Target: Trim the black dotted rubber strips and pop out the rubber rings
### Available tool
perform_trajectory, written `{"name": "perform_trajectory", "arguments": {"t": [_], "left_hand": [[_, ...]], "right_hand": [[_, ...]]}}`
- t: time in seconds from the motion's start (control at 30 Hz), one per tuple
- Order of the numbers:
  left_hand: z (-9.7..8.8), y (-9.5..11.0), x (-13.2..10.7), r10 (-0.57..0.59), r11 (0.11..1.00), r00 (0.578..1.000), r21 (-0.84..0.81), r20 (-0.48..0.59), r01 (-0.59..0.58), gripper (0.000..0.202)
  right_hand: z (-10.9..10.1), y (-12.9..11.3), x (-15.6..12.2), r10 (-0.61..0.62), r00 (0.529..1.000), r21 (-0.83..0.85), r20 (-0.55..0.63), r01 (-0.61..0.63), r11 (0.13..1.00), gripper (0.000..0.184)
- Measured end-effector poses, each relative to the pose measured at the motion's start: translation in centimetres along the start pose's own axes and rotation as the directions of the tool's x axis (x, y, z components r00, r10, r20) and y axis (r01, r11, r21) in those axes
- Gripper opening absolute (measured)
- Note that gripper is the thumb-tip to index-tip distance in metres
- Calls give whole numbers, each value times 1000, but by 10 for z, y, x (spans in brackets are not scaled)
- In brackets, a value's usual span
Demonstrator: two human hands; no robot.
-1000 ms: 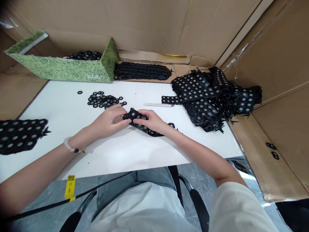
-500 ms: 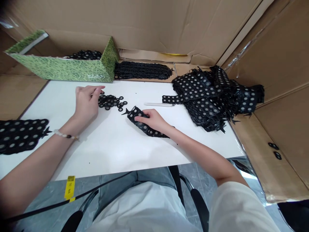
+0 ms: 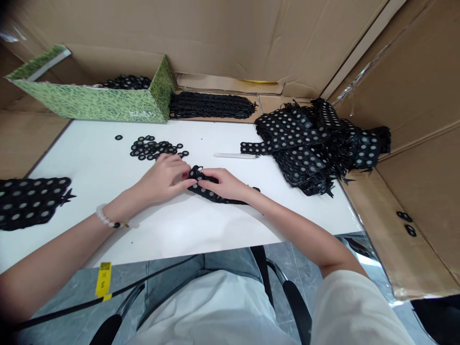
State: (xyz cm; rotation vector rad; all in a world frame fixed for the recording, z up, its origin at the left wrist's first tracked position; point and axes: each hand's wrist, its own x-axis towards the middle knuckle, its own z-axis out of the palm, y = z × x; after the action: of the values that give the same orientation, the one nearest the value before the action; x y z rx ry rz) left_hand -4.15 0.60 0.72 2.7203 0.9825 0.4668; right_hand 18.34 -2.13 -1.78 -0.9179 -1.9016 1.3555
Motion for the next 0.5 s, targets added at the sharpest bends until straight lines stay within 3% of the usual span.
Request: {"name": "perform_trajectory", "arguments": {"t": [0.1, 0.27, 0.5], "left_hand": [[6, 1, 0, 24, 993, 998, -115, 60, -17, 45], [7, 1, 1, 29, 978, 998, -210, 55, -17, 43], [6, 4, 0, -20, 912, 999, -408, 31, 31, 41]], "right_hand": [[0, -2, -2, -16, 998, -80, 65, 21, 997, 20], [0, -2, -2, 24, 998, -164, 55, -15, 986, 29], [2, -3, -1, -30, 998, -117, 53, 36, 993, 31]]}}
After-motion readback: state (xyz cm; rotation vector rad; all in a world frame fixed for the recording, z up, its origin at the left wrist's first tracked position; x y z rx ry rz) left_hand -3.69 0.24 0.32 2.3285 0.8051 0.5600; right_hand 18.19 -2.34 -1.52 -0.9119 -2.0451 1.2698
